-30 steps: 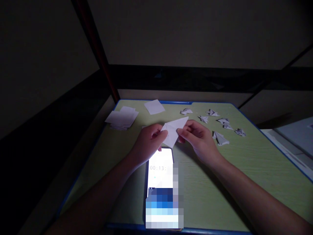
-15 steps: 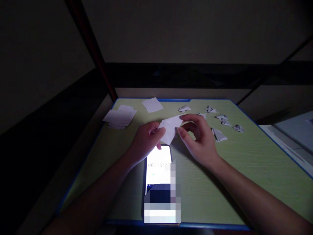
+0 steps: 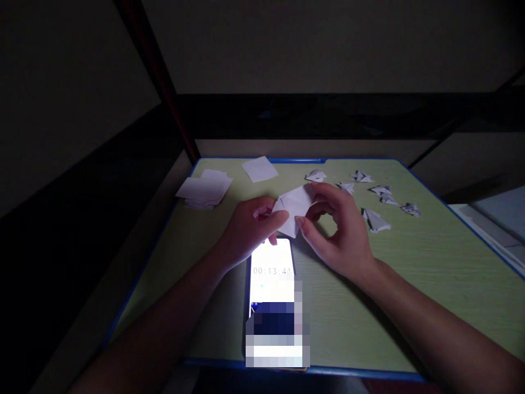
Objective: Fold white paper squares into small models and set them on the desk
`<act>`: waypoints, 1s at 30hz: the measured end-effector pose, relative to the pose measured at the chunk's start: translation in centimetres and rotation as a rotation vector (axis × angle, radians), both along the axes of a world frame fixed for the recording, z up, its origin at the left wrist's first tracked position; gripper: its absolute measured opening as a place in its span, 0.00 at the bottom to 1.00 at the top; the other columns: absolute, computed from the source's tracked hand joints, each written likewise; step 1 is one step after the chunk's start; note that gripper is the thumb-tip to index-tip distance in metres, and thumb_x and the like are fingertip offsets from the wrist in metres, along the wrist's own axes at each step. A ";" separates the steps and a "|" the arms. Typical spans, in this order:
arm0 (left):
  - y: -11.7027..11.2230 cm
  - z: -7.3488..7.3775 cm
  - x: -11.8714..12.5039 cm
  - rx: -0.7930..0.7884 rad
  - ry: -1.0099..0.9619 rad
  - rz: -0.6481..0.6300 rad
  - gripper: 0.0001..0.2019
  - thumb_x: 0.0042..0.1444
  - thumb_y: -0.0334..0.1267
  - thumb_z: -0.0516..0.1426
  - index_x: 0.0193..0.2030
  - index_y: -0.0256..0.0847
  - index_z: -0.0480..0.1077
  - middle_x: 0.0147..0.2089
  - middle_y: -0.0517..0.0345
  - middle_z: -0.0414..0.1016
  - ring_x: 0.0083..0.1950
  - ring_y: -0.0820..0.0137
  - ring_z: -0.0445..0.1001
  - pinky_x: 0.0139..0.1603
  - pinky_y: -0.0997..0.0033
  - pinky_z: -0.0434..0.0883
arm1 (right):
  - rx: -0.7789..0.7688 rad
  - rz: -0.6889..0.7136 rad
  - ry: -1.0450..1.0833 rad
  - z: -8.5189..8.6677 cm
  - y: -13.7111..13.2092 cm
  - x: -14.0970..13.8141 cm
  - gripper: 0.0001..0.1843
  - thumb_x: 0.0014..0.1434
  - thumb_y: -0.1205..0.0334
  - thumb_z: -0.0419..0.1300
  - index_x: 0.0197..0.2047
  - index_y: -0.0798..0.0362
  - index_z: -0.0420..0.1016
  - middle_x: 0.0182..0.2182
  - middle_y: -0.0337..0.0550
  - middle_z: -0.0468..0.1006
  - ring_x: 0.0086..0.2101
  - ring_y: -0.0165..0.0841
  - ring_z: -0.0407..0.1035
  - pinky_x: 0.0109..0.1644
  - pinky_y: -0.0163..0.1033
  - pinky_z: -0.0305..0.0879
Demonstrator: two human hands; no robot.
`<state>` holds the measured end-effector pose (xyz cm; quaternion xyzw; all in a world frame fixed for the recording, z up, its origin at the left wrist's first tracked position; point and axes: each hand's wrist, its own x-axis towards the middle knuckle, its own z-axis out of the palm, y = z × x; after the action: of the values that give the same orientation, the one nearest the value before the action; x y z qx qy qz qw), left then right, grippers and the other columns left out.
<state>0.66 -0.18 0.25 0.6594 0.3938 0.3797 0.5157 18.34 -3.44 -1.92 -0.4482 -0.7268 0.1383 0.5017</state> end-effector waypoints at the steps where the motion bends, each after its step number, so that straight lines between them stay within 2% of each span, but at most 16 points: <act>1: 0.0 0.1 0.0 -0.006 -0.004 -0.009 0.10 0.51 0.36 0.56 0.22 0.38 0.64 0.15 0.65 0.65 0.15 0.81 0.61 0.16 0.80 0.58 | 0.010 -0.005 0.014 0.0 -0.1 -0.1 0.30 0.55 0.65 0.63 0.59 0.46 0.59 0.44 0.46 0.71 0.34 0.35 0.69 0.41 0.46 0.70; 5: -0.1 0.2 0.2 -0.020 -0.031 -0.017 0.09 0.51 0.35 0.56 0.21 0.38 0.64 0.16 0.66 0.65 0.15 0.81 0.61 0.16 0.80 0.58 | -0.032 0.000 0.173 0.1 -0.3 -0.6 0.32 0.54 0.65 0.64 0.59 0.45 0.58 0.42 0.45 0.70 0.33 0.35 0.69 0.37 0.45 0.70; 11: -0.2 0.0 0.3 -0.032 -0.053 0.006 0.08 0.50 0.34 0.56 0.22 0.37 0.65 0.17 0.66 0.66 0.15 0.82 0.60 0.14 0.82 0.56 | -0.272 0.061 0.477 -0.3 0.6 -1.0 0.30 0.53 0.63 0.64 0.57 0.45 0.59 0.29 0.36 0.70 0.27 0.32 0.68 0.31 0.41 0.68; 13: -0.1 0.0 0.3 -0.021 -0.034 0.018 0.08 0.51 0.34 0.56 0.23 0.37 0.65 0.17 0.66 0.66 0.16 0.82 0.61 0.14 0.82 0.56 | -0.256 0.045 0.546 -0.3 0.9 -0.7 0.29 0.53 0.63 0.65 0.56 0.45 0.59 0.29 0.36 0.71 0.25 0.31 0.67 0.30 0.40 0.68; 18: -0.1 0.0 0.3 -0.016 0.022 0.038 0.08 0.52 0.34 0.55 0.23 0.36 0.64 0.17 0.66 0.65 0.16 0.82 0.61 0.14 0.82 0.57 | -0.107 0.053 0.430 -0.2 0.7 -0.4 0.29 0.51 0.67 0.66 0.55 0.45 0.62 0.35 0.40 0.74 0.30 0.32 0.69 0.32 0.40 0.69; 22: -0.2 0.0 0.4 -0.009 0.028 0.039 0.08 0.51 0.32 0.54 0.23 0.37 0.62 0.18 0.66 0.65 0.16 0.82 0.61 0.13 0.83 0.56 | -0.114 0.067 0.343 -0.3 0.3 -0.7 0.29 0.52 0.65 0.66 0.56 0.45 0.63 0.40 0.42 0.74 0.32 0.33 0.70 0.34 0.41 0.70; 25: -0.2 0.0 0.5 0.002 0.037 0.014 0.07 0.51 0.32 0.54 0.24 0.37 0.63 0.18 0.66 0.65 0.16 0.81 0.62 0.13 0.83 0.56 | -0.133 0.051 0.420 -0.1 0.3 -0.8 0.28 0.53 0.64 0.65 0.56 0.45 0.64 0.43 0.44 0.74 0.32 0.32 0.71 0.34 0.41 0.70; 28: -0.2 -0.1 0.5 0.019 0.068 -0.011 0.07 0.52 0.32 0.54 0.24 0.37 0.62 0.18 0.66 0.65 0.17 0.81 0.64 0.14 0.83 0.57 | -0.180 0.022 0.546 0.1 0.7 -0.7 0.21 0.55 0.65 0.64 0.52 0.48 0.68 0.31 0.39 0.75 0.27 0.30 0.69 0.32 0.39 0.68; 30: -0.3 -0.1 0.5 0.027 0.085 -0.021 0.08 0.51 0.32 0.54 0.23 0.37 0.62 0.18 0.65 0.65 0.17 0.80 0.64 0.14 0.83 0.58 | -0.228 0.006 0.597 0.1 1.1 -0.4 0.11 0.56 0.65 0.63 0.44 0.50 0.73 0.23 0.35 0.72 0.24 0.29 0.67 0.28 0.37 0.65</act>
<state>1.11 -0.45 0.12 0.6862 0.4031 0.3510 0.4934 17.97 -2.35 -1.81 -0.4392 -0.5286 0.3458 0.6389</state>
